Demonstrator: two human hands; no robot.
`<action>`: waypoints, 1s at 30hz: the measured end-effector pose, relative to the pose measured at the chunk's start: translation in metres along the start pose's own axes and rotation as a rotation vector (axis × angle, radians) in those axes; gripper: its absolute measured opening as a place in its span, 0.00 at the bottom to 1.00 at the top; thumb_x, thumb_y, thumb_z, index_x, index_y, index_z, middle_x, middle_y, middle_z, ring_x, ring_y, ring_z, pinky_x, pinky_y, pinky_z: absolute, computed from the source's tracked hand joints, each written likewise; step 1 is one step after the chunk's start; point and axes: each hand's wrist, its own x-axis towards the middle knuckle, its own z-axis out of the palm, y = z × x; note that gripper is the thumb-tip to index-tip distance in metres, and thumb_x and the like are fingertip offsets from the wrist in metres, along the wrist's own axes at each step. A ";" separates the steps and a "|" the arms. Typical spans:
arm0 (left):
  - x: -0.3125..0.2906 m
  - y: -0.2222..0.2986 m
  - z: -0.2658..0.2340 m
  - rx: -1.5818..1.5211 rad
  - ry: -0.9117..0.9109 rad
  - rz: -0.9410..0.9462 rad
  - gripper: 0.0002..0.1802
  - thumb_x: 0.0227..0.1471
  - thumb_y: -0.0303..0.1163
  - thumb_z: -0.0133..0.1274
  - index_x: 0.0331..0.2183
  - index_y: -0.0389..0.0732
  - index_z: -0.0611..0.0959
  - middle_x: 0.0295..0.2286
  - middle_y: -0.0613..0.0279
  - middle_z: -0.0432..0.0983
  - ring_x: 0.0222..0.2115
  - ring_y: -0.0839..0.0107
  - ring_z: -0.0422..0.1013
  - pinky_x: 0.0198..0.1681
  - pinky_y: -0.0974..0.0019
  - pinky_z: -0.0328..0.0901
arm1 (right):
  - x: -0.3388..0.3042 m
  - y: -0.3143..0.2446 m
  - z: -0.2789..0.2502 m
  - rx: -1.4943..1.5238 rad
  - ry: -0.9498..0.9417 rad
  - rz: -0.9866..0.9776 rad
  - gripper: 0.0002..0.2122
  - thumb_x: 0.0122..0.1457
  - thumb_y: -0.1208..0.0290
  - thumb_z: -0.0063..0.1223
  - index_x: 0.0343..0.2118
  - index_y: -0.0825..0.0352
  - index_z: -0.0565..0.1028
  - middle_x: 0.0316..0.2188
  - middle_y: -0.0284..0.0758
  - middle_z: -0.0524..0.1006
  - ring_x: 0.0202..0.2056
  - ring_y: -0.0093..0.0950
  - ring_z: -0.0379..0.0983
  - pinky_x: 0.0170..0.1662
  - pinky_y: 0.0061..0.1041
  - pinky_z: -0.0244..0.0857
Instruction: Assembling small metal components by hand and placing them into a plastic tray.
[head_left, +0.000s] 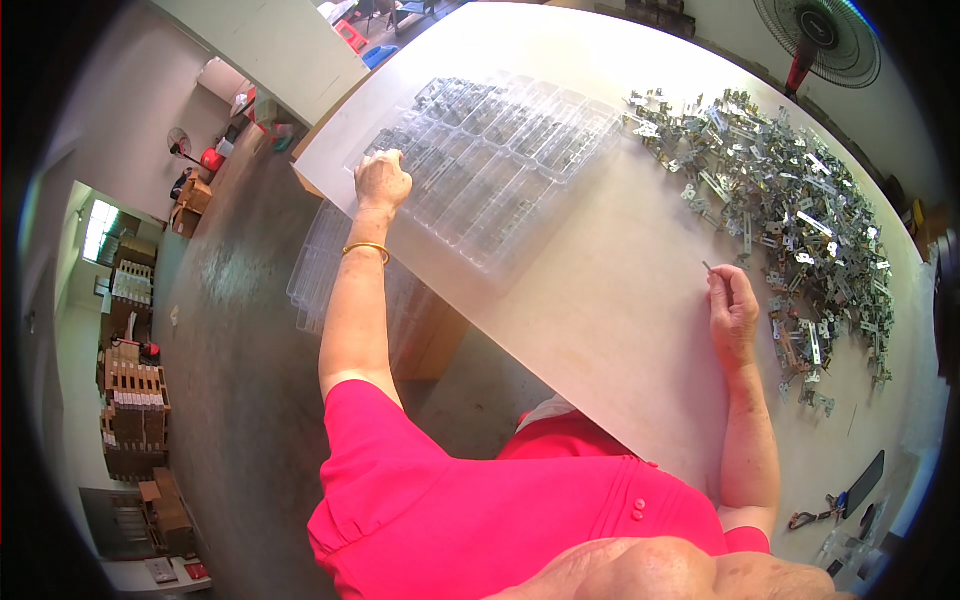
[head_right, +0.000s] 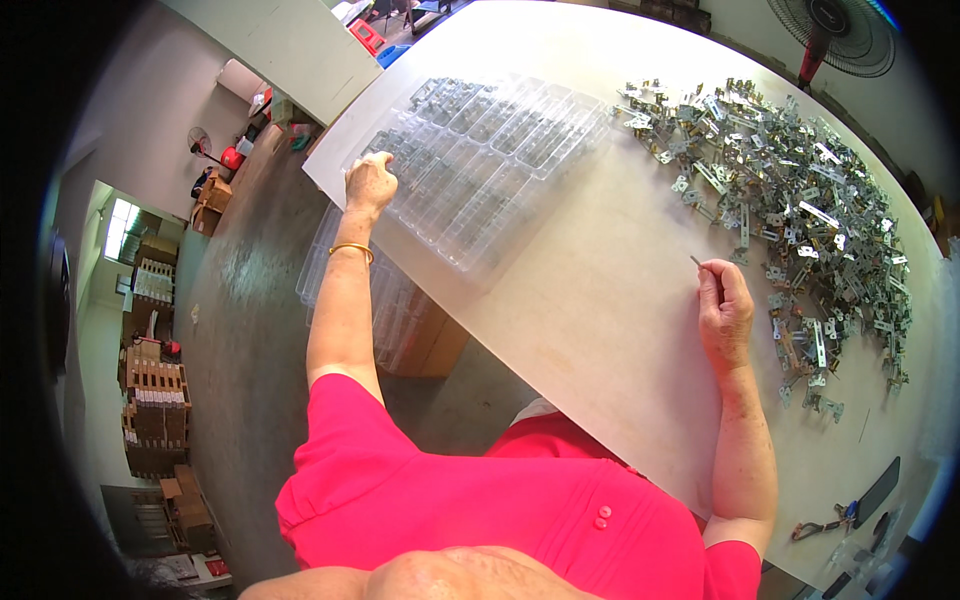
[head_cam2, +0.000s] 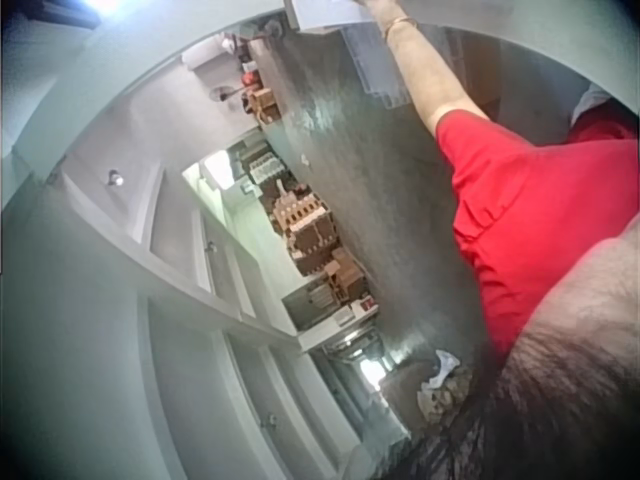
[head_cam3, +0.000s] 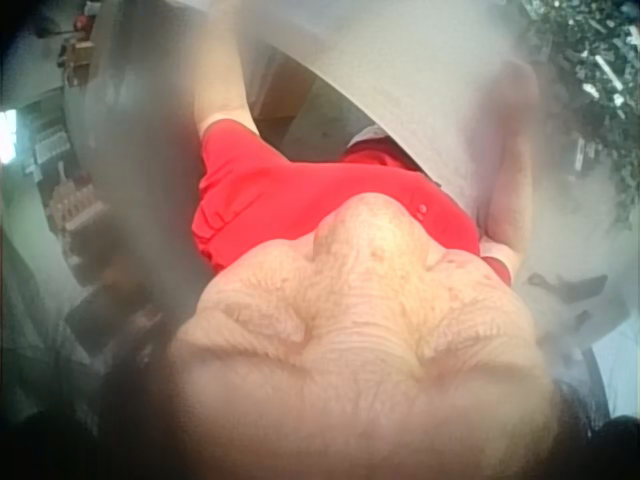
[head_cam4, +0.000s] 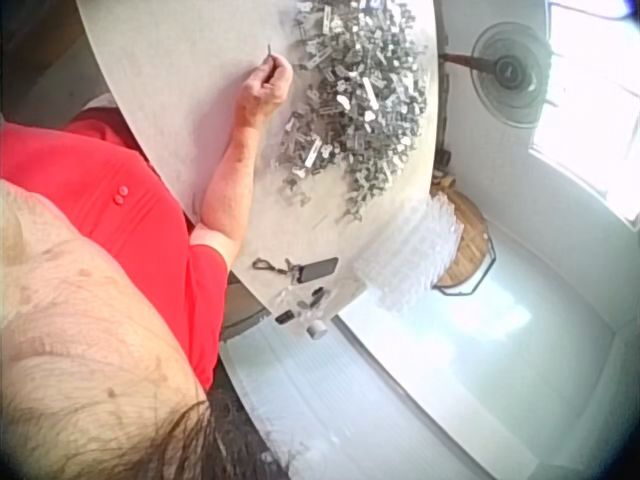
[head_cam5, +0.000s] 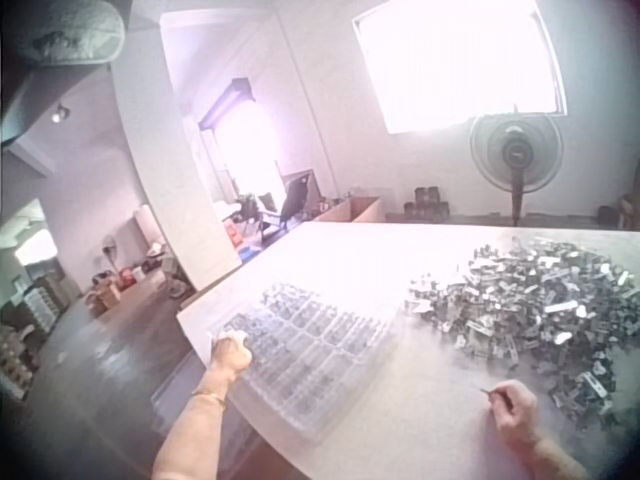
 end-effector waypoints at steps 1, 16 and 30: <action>-0.001 0.001 0.001 0.017 0.045 0.016 0.17 0.47 0.29 0.51 0.41 0.44 0.86 0.40 0.54 0.81 0.45 0.53 0.73 0.51 0.51 0.65 | 0.000 0.000 0.000 -0.007 0.000 -0.003 0.00 0.63 0.77 0.53 0.35 0.67 0.75 0.27 0.27 0.71 0.26 0.16 0.63 0.29 0.17 0.60; -0.013 0.034 -0.028 -0.117 -0.016 0.110 0.26 0.44 0.43 0.64 0.45 0.42 0.83 0.46 0.52 0.77 0.50 0.52 0.69 0.56 0.52 0.62 | 0.001 -0.003 0.000 -0.009 0.010 0.006 0.01 0.63 0.77 0.54 0.35 0.67 0.75 0.26 0.27 0.70 0.26 0.16 0.63 0.29 0.18 0.60; -0.006 0.032 -0.018 -0.172 0.232 0.299 0.21 0.43 0.40 0.66 0.37 0.37 0.85 0.36 0.48 0.80 0.41 0.51 0.74 0.46 0.52 0.67 | 0.000 -0.001 -0.003 -0.082 0.040 -0.075 0.02 0.61 0.78 0.54 0.36 0.67 0.75 0.28 0.35 0.74 0.27 0.25 0.69 0.32 0.23 0.64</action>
